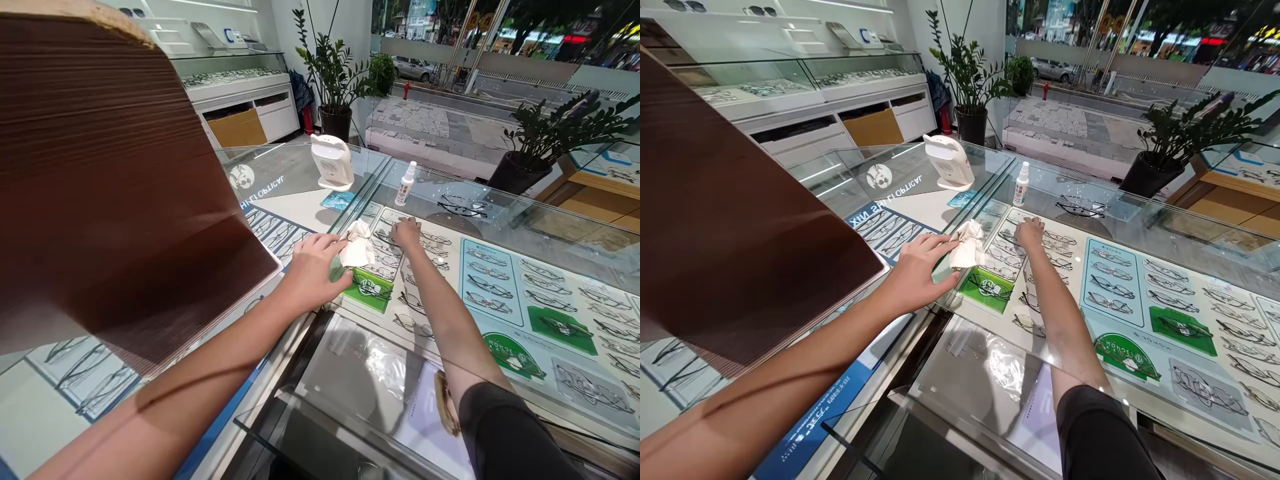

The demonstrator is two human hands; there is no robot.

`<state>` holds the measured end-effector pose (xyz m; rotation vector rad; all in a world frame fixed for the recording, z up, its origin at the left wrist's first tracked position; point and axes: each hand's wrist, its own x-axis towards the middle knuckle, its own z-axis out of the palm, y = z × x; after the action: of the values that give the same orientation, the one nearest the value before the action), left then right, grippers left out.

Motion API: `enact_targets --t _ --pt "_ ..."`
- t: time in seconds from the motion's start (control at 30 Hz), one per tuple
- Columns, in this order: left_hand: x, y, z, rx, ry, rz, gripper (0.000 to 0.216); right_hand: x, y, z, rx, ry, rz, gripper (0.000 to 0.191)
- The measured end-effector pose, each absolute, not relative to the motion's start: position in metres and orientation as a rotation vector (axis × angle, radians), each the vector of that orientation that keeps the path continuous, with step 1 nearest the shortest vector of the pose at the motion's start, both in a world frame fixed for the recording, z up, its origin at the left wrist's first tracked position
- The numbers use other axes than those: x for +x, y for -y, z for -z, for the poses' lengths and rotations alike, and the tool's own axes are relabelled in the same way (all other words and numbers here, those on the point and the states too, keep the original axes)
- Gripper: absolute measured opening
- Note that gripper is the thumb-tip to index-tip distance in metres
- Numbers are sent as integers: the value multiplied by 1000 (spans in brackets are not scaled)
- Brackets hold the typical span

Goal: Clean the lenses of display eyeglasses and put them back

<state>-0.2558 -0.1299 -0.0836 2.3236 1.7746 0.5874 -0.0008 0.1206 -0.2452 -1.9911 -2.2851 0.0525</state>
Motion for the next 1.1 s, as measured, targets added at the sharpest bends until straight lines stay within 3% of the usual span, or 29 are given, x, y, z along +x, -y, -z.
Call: enact_targets --t 0.53,1.1 --pt "-257 129 86 2344 -1762 -580 56 0 -107 251 -1893 2417 -74 50" --pt "-256 129 85 2339 -1765 -598 57 -13 -57 199 -1834 2396 -154 47"
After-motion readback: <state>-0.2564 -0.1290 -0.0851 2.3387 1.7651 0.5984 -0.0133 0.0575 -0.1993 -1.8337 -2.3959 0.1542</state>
